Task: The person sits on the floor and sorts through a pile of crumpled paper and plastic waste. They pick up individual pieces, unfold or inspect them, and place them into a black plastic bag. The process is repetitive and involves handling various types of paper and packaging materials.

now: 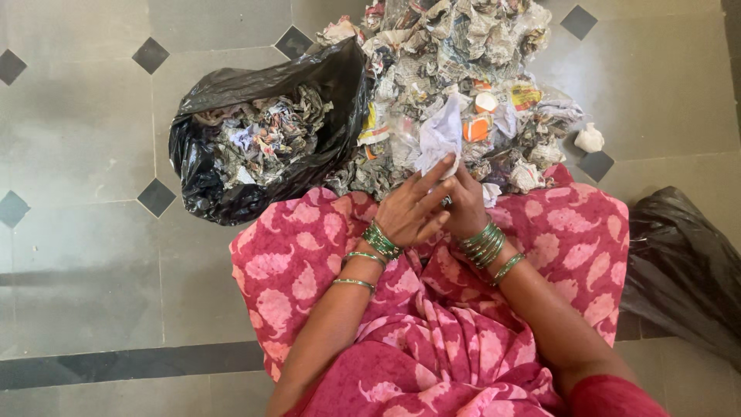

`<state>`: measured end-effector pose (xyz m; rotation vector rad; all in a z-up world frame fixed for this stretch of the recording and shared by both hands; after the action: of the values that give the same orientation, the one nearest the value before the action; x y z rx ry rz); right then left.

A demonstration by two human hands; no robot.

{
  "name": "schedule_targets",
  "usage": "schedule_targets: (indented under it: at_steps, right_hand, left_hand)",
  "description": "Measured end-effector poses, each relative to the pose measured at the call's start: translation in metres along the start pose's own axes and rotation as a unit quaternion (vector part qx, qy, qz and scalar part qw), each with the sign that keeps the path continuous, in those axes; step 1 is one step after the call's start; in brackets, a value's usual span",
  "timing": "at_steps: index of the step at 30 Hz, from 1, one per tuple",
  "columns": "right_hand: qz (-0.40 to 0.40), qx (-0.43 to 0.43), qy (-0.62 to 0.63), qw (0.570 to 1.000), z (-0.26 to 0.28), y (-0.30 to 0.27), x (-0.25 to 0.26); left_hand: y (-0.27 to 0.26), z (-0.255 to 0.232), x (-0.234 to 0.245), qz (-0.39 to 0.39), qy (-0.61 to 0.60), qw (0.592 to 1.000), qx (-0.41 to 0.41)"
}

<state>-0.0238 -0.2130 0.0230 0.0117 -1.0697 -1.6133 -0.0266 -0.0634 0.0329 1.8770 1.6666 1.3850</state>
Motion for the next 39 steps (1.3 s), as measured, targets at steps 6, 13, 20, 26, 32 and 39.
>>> schedule_targets:
  at_steps: [6, 13, 20, 26, 32, 39]
  right_hand:
    - [-0.07, -0.067, 0.075, 0.992, 0.005, 0.014, 0.019]
    - [-0.056, -0.274, 0.28, 0.919, 0.01, 0.005, 0.02]
    - [-0.086, -0.234, 0.283, 0.926, -0.008, 0.002, 0.019]
    - [-0.055, -0.236, 0.27, 0.932, 0.022, 0.014, 0.008]
    - [-0.021, -0.006, -0.035, 0.999, 0.058, 0.029, 0.012]
    - [-0.03, -0.113, 0.013, 0.993, 0.012, 0.004, 0.013]
  left_hand:
    - [0.008, 0.009, 0.013, -0.175, 0.061, 0.98, 0.078]
    - [0.001, 0.04, 0.0, -0.124, -0.438, 0.775, 0.438]
    - [-0.037, 0.058, -0.035, -0.049, -0.481, 0.767, 0.422]
    - [-0.05, 0.077, -0.039, -0.107, -0.451, 0.738, 0.49]
    - [-0.051, 0.074, -0.034, -0.109, -0.425, 0.744, 0.505]
    - [-0.031, 0.047, -0.037, -0.062, -0.474, 0.733, 0.484]
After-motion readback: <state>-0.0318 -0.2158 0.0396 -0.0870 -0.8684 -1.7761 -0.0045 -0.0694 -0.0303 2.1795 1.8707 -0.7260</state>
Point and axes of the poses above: each hand's wrist, its own y-axis towards the middle knuckle, its own x-axis out of the back of the hand, z = x × y, the point moved 4 cm from there along y, towards the middle knuckle, and after that the axes turned 14 degrees about -z, right-handed, at the moved point
